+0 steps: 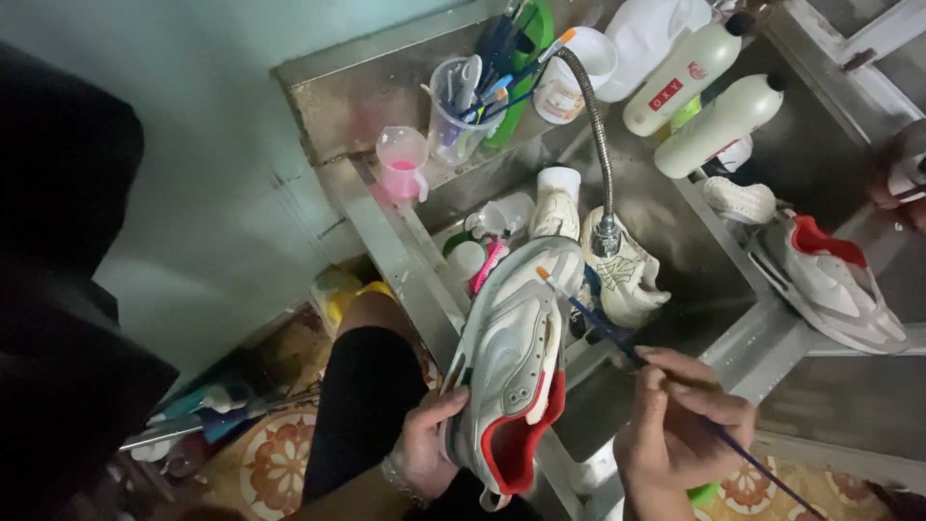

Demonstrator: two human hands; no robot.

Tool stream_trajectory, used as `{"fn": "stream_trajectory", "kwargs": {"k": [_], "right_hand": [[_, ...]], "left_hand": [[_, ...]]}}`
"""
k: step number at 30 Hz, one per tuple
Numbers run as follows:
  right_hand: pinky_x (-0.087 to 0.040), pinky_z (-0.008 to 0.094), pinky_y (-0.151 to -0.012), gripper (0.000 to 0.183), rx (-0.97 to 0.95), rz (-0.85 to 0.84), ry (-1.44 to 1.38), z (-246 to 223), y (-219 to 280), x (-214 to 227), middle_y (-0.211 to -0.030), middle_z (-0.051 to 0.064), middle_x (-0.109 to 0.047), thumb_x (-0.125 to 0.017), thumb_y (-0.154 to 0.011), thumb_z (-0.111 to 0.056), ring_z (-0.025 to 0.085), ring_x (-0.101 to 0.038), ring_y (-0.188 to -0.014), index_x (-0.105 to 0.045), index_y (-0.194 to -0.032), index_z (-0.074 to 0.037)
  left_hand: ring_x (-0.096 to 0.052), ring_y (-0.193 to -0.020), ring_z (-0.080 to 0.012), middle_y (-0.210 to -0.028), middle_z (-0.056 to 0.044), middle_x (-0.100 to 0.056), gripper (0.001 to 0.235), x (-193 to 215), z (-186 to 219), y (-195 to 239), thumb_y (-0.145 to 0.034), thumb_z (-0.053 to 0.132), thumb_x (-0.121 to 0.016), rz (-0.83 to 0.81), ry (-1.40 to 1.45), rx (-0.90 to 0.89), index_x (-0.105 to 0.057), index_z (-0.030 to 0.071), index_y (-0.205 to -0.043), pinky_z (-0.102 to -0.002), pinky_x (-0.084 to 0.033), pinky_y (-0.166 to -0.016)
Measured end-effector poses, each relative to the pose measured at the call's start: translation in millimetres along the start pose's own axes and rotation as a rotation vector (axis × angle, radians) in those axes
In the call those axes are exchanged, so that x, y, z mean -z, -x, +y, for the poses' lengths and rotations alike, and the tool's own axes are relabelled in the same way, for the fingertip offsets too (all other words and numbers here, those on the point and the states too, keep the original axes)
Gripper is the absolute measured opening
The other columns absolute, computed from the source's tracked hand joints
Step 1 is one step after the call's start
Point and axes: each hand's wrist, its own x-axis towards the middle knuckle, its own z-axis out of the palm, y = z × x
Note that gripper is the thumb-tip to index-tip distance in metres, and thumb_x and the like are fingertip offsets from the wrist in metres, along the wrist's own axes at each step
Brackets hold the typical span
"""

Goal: Using a small paintbrush to apply white paint to the midsole and upper parts of a sneaker for restoration.

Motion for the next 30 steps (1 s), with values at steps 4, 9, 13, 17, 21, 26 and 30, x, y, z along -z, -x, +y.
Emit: {"fn": "stream_trajectory", "kwargs": {"k": [4, 9, 13, 17, 21, 26, 30], "right_hand": [[-0.074, 0.044, -0.099, 0.027, 0.063, 0.034, -0.001, 4.9, -3.9, -1.6, -0.120, 0.032, -0.075, -0.075, -0.121, 0.002, 0.036, -0.085, -0.110, -0.050, -0.123, -0.009], [-0.075, 0.043, -0.097, 0.032, 0.059, 0.022, -0.039, 0.1, -0.5, -4.5, -0.115, 0.033, -0.076, -0.078, -0.116, 0.008, 0.038, -0.087, -0.106, -0.051, -0.119, -0.009], [-0.079, 0.042, -0.092, 0.027, 0.063, 0.016, -0.048, 2.9, -3.6, -2.7, -0.119, 0.031, -0.077, -0.077, -0.119, 0.002, 0.036, -0.087, -0.110, -0.052, -0.124, -0.008], [-0.087, 0.043, -0.092, 0.026, 0.093, 0.025, -0.153, 8.9, -3.0, -6.9, -0.124, 0.030, -0.078, -0.078, -0.117, 0.009, 0.033, -0.088, -0.116, -0.058, -0.123, -0.007], [-0.079, 0.041, -0.099, 0.027, 0.075, 0.036, -0.065, -4.5, -3.9, -5.8, -0.120, 0.028, -0.078, -0.080, -0.117, 0.004, 0.034, -0.088, -0.110, -0.058, -0.123, -0.010], [-0.073, 0.044, -0.095, 0.028, 0.141, 0.026, 0.024, 1.3, -9.4, -4.6, -0.113, 0.034, -0.074, -0.076, -0.119, 0.006, 0.039, -0.086, -0.105, -0.051, -0.122, -0.009], [-0.084, 0.046, -0.085, 0.028, 0.054, -0.014, 0.010, -24.8, -11.1, -6.4, -0.118, 0.034, -0.071, -0.071, -0.120, 0.006, 0.037, -0.085, -0.106, -0.047, -0.124, -0.007]], "left_hand": [[-0.078, -0.141, -0.0457, -0.150, -0.030, -0.084, 0.061, -3.4, 0.4, 2.7, -0.107, 0.015, -0.067, 0.077, -0.017, -0.039, -0.074, -0.007, -0.164, -0.057, -0.060, -0.125], [-0.082, -0.132, -0.0452, -0.138, -0.028, -0.089, 0.055, 1.7, 2.2, 4.6, -0.108, 0.021, -0.071, -0.026, -0.003, 0.007, -0.079, -0.006, -0.155, -0.056, -0.065, -0.116], [-0.081, -0.129, -0.0443, -0.132, -0.028, -0.087, 0.046, 18.4, -3.9, -0.9, -0.109, 0.017, -0.069, 0.039, -0.010, 0.020, -0.081, -0.006, -0.146, -0.054, -0.064, -0.113], [-0.084, -0.128, -0.0459, -0.136, -0.030, -0.089, 0.054, 7.9, -2.0, -1.2, -0.109, 0.018, -0.068, -0.012, -0.022, -0.012, -0.079, -0.009, -0.154, -0.056, -0.065, -0.114], [-0.080, -0.132, -0.0464, -0.136, -0.031, -0.085, 0.051, 27.8, -9.6, -7.3, -0.106, 0.013, -0.069, 0.103, 0.034, 0.028, -0.080, -0.010, -0.150, -0.056, -0.061, -0.118], [-0.074, -0.149, -0.0490, -0.153, -0.035, -0.081, 0.061, 16.9, -6.4, -6.5, -0.107, 0.019, -0.067, 0.034, 0.059, 0.047, -0.073, -0.008, -0.161, -0.058, -0.057, -0.130], [-0.072, -0.154, -0.0499, -0.163, -0.032, -0.078, 0.068, -2.8, 1.3, -2.0, -0.108, 0.016, -0.064, 0.024, 0.042, 0.019, -0.067, -0.003, -0.173, -0.061, -0.056, -0.134]]}}
